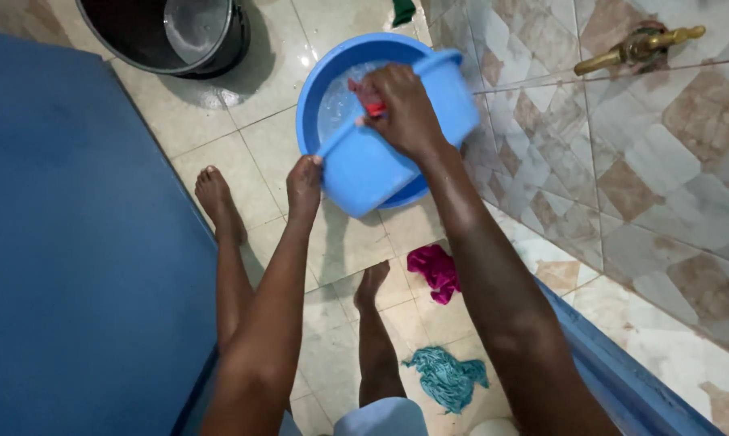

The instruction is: Cleaning a blue plastic wash basin and a bucket in a tiled bathroom setting using a red sponge.

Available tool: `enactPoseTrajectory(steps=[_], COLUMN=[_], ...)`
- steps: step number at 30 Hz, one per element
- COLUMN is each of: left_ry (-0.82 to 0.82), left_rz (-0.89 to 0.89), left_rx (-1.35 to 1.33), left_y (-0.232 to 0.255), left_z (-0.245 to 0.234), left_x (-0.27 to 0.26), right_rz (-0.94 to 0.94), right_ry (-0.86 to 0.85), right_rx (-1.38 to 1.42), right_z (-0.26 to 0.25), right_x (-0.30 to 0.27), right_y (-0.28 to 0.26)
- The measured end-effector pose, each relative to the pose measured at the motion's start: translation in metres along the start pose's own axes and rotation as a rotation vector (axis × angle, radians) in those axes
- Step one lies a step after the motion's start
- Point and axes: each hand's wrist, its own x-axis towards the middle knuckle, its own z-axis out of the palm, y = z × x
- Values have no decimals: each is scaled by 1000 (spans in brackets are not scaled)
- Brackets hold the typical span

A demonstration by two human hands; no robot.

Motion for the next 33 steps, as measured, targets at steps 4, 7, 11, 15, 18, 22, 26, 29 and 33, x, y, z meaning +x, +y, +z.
enactPoseTrajectory(steps=[4, 7, 11, 15, 18, 22, 26, 29, 33], left_ry=[282, 473, 563, 539, 519, 509, 503, 502, 495], left_rz=[-138, -113, -97, -42, -50, 36, 29, -28, -115], left_rx=[9, 67, 125, 409, 432, 242, 227, 141, -6], left_y=[9, -1, -1, 31, 32, -8, -26, -39, -26], left_z=[9, -3, -51, -105, -130, -159, -163, -163, -145], left_x=[32, 53, 58, 43, 42, 44, 47, 53, 35], right_rz=[2, 116, 398, 430, 320, 256, 270, 407, 596], right_ry=[402, 564, 792, 692, 538, 117, 95, -25, -172], right_rx=[30, 432, 1262, 448, -92, -381, -814, -604, -346], right_z=[17, 35, 138, 173, 151, 212, 378, 373, 345], right_x=[-5, -27, -110, -133, -94, -71, -138, -148, -203], right_y=[16, 35, 165, 222, 228, 290, 368, 309, 278])
